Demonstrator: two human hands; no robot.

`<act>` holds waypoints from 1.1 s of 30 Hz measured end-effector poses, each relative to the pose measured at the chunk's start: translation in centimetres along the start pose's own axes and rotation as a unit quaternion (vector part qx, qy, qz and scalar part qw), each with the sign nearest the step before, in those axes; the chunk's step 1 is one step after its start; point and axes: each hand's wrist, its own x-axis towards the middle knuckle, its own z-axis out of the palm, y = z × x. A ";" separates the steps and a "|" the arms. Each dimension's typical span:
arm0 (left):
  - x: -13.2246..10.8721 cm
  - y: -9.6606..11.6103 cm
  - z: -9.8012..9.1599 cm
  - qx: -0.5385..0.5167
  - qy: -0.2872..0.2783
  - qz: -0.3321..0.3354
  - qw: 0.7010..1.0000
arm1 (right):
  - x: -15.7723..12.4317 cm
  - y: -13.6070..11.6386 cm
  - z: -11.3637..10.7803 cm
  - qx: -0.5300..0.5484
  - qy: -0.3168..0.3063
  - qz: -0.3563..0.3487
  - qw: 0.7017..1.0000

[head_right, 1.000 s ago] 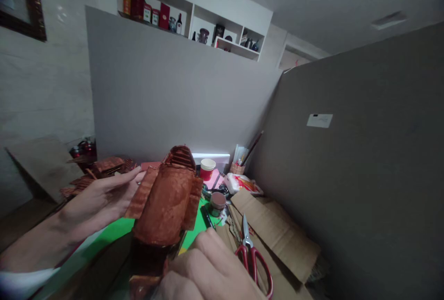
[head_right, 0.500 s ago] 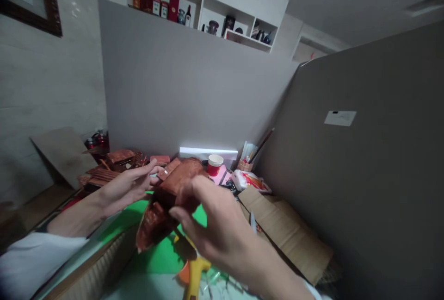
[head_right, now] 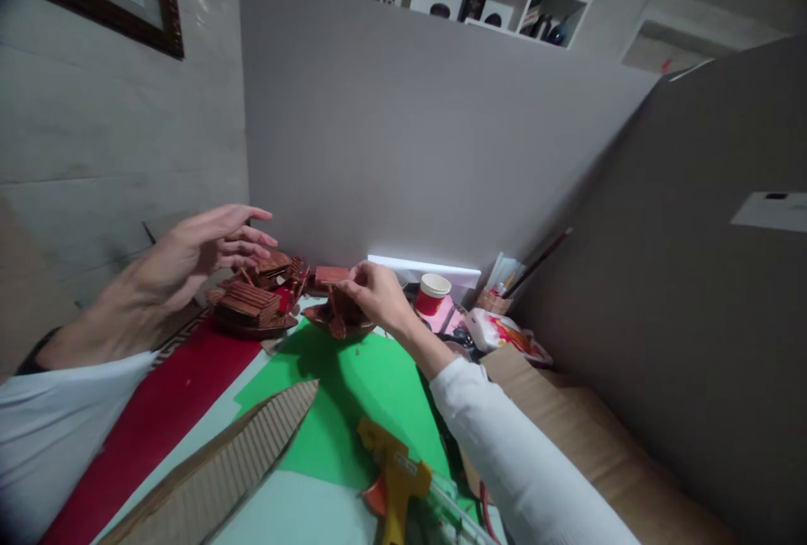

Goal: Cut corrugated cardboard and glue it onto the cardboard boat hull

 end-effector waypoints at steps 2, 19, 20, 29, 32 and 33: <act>0.0 0.2 -0.5 -0.006 0.015 0.013 1.000 | 1.1 0.4 1.2 -0.026 0.002 0.012 1.000; -0.6 1.0 -0.3 -0.028 0.021 0.049 0.998 | 5.7 1.6 6.9 -0.067 0.044 0.061 0.995; -0.6 1.1 -0.3 -0.026 0.022 0.049 0.998 | 5.8 1.6 6.9 -0.053 0.038 0.062 0.996; -1.3 1.3 0.3 -0.026 0.025 0.020 0.999 | 5.1 0.3 2.4 0.162 0.008 0.113 0.980; -1.1 0.9 0.1 0.014 0.020 0.022 0.999 | 4.3 -0.7 0.3 0.298 0.029 0.116 0.947; -1.1 0.8 0.1 0.013 0.013 0.018 1.000 | 3.6 -1.2 -0.4 0.347 0.036 0.103 0.932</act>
